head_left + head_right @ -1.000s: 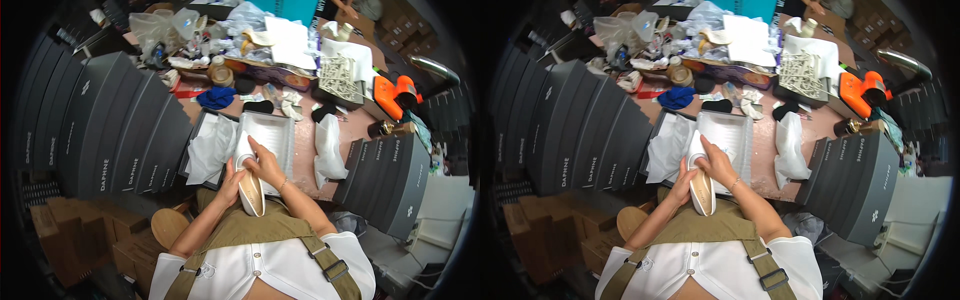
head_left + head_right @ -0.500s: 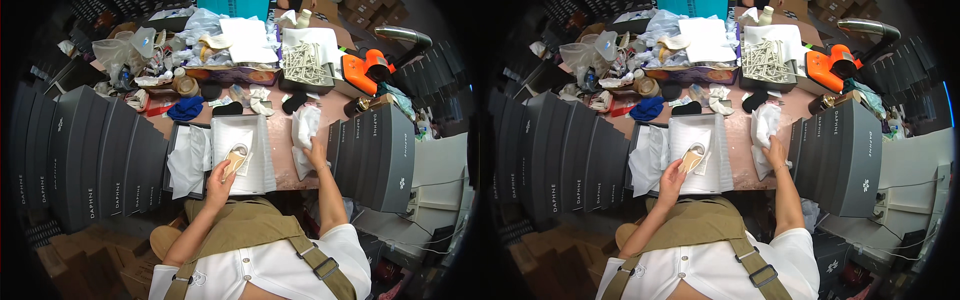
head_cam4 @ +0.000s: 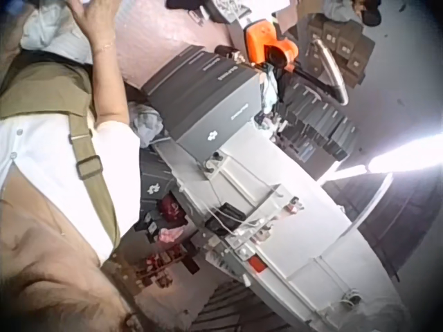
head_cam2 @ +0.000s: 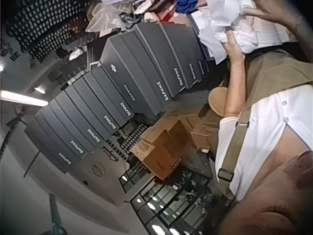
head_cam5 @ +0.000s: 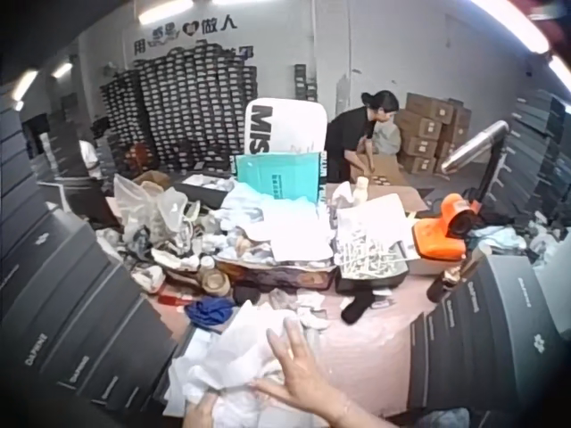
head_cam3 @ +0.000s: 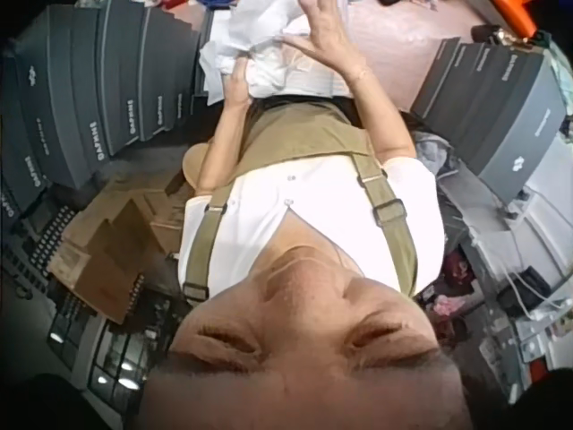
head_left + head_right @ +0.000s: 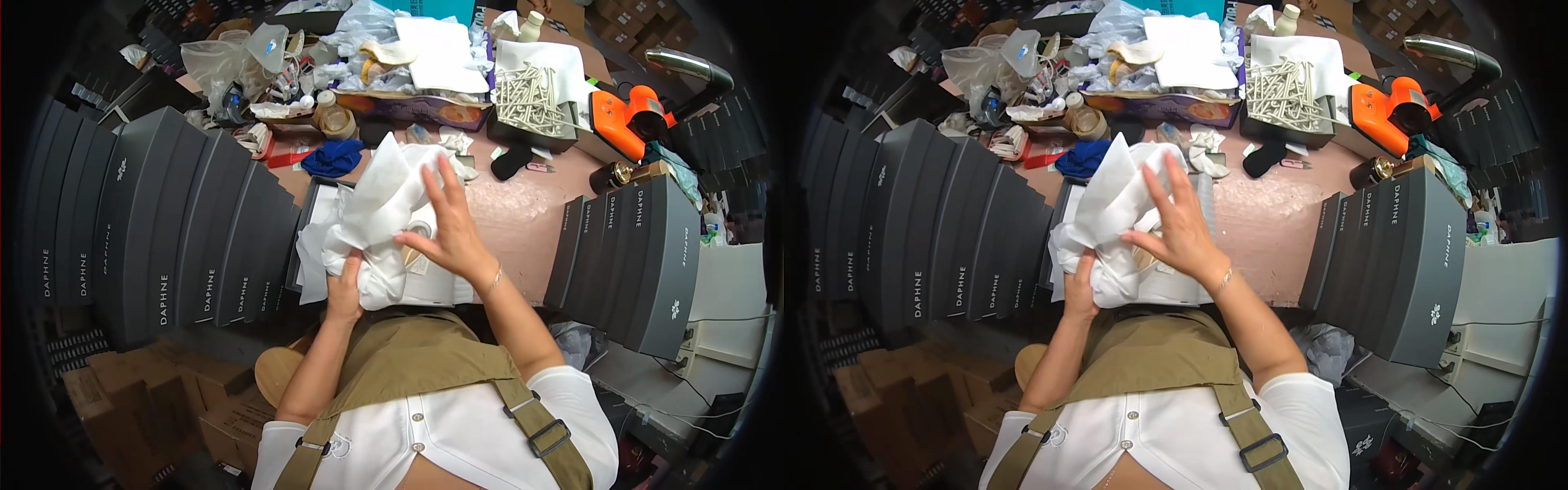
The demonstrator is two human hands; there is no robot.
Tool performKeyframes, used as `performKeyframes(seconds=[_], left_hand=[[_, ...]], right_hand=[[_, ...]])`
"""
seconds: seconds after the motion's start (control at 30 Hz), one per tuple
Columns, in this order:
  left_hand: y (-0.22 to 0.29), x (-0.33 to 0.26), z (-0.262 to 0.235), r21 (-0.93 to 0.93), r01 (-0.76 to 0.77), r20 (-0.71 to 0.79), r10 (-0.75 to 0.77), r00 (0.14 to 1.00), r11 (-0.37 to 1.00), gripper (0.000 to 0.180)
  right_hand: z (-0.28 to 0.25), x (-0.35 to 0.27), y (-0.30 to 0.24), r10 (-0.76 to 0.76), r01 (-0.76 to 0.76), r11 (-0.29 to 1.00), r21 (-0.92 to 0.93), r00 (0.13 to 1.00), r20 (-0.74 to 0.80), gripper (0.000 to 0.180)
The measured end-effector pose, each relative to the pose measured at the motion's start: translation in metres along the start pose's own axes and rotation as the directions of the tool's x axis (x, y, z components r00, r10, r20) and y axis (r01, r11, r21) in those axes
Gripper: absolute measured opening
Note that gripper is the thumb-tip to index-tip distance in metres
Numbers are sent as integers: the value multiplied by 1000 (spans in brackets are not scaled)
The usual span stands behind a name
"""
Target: Inspecting white high-heeled shoes, wrapping them in tissue paper, and placing them into brand-name shoe boxes.
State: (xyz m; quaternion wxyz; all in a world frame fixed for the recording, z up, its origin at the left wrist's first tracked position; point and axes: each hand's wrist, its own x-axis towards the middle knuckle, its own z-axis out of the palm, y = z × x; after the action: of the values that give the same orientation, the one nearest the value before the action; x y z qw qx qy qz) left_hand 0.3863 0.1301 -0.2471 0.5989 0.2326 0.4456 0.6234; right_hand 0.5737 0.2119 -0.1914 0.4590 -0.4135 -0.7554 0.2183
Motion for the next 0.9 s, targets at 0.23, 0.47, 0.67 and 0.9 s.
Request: performKeyframes(seconds=[0.23, 0.47, 0.67, 0.9], left_hand=[[34, 12, -13, -274, 42, -34, -53, 998, 961, 83], [59, -7, -59, -26, 301, 293, -281, 914, 953, 85], [32, -8, -90, -146, 306, 272, -259, 927, 941, 89], [24, -34, -113, -387, 105, 178, -38, 983, 916, 69]], right_hand=[[70, 9, -27, -258, 240, 966, 98, 935, 244, 39], [70, -10, -41, 16, -87, 944, 319, 976, 218, 88], [59, -26, -64, -472, 261, 865, 428, 711, 521, 65], [54, -69, -75, -519, 334, 791, 512, 809, 276, 57]])
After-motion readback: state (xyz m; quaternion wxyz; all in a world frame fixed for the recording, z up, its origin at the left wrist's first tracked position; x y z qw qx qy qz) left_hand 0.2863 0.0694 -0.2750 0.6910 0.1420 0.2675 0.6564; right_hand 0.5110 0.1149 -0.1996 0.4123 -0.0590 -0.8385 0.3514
